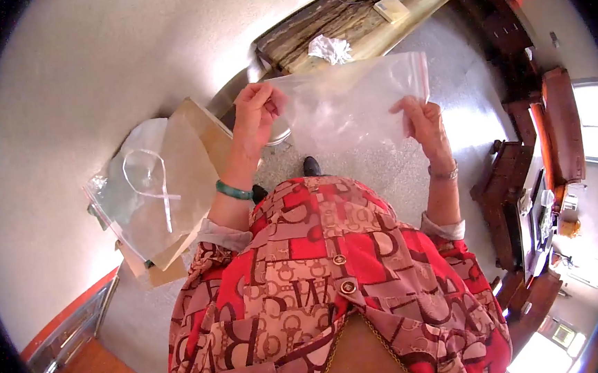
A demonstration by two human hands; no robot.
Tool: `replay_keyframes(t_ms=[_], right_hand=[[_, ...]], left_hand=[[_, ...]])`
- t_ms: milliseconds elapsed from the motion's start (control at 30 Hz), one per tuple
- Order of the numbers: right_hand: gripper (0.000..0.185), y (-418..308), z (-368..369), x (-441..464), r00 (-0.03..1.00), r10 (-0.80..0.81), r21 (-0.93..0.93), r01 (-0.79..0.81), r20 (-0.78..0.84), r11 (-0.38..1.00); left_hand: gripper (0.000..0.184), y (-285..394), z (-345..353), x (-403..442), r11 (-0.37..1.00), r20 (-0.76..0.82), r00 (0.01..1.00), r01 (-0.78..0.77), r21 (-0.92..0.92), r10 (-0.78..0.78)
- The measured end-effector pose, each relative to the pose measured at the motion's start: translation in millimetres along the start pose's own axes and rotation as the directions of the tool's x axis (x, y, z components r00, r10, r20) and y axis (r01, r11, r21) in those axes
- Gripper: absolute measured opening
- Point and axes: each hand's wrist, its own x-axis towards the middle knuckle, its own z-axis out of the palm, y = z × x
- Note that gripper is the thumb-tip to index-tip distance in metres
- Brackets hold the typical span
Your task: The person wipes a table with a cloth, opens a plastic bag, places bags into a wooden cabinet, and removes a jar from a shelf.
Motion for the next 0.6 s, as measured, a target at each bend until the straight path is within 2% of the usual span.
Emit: replay_keyframes(t_ms=[100, 167, 200, 233, 267, 300, 333, 367, 400, 433, 500, 533, 600], right_hand=[[0.027, -21.2, -0.9, 1.6, 0.999, -0.032, -0.005, 0.032, -0.007, 0.999], [0.023, -37.4, -4.1, 2.6, 0.987, -0.152, -0.005, 0.153, 0.051, 0.988], [0.023, -48.6, -6.5, 2.2, 0.987, -0.152, -0.004, 0.153, 0.048, 0.988], [0.022, -60.5, -9.0, 1.2, 0.964, -0.242, 0.006, 0.243, 0.11, 0.97], [0.02, -67.0, -8.4, 1.0, 0.929, -0.33, 0.021, 0.331, 0.169, 0.943], [0.019, -60.9, 2.2, 10.6, 0.953, -0.245, 0.086, 0.233, 0.175, 0.969], [0.019, -50.5, 8.1, 23.0, 0.954, -0.247, 0.085, 0.236, 0.167, 0.968], [0.019, -39.5, 13.0, 35.7, 0.912, -0.326, -0.131, 0.366, 0.249, 0.922], [0.018, -41.6, 18.0, 41.5, 0.859, -0.377, -0.329, 0.488, 0.348, 0.809], [0.018, -54.7, 16.4, 39.3, 0.88, -0.342, -0.212, 0.422, 0.33, 0.881], [0.018, -54.8, 19.9, 46.0, 0.853, -0.375, -0.199, 0.464, 0.363, 0.863], [0.019, -54.0, 19.5, 50.2, 0.824, -0.412, -0.19, 0.509, 0.388, 0.84], [0.02, -53.8, 15.4, 58.5, 0.808, -0.366, -0.225, 0.506, 0.462, 0.833]], left_hand=[[0.008, -9.8, -10.9, 11.3, 0.999, 0.034, 0.999, 0.023, -0.024, -0.022], [0.011, -8.8, -13.1, 13.7, 0.999, 0.003, 0.999, 0.037, 0.037, -0.037], [0.015, -6.8, -12.0, 12.2, 0.994, -0.038, 0.998, 0.051, 0.098, -0.047], [0.015, -3.5, -9.0, 9.4, 0.994, -0.035, 0.998, 0.051, 0.1, -0.048], [0.022, 0.5, -4.5, 6.1, 0.959, -0.109, 0.994, 0.02, 0.282, 0.012], [0.03, 2.3, -1.7, 4.3, 0.89, -0.169, 0.982, 0.002, 0.456, 0.084], [0.03, 1.0, -4.2, 6.0, 0.889, -0.161, 0.983, 0.0, 0.458, 0.083], [0.038, -1.2, -10.2, 8.4, 0.864, -0.044, 0.991, -0.09, 0.495, 0.128], [0.045, -0.6, -10.4, 10.8, 0.836, 0.074, 0.983, -0.183, 0.518, 0.169], [0.045, 0.5, -9.2, 14.6, 0.837, 0.077, 0.981, -0.193, 0.513, 0.179], [0.056, 0.4, -12.1, 7.7, 0.76, 0.251, 0.935, -0.352, 0.546, 0.252], [0.056, 1.2, -13.0, 6.2, 0.759, 0.254, 0.935, -0.349, 0.549, 0.246], [0.06, 3.8, -10.0, 11.0, 0.614, 0.299, 0.935, -0.35, 0.707, 0.189]])
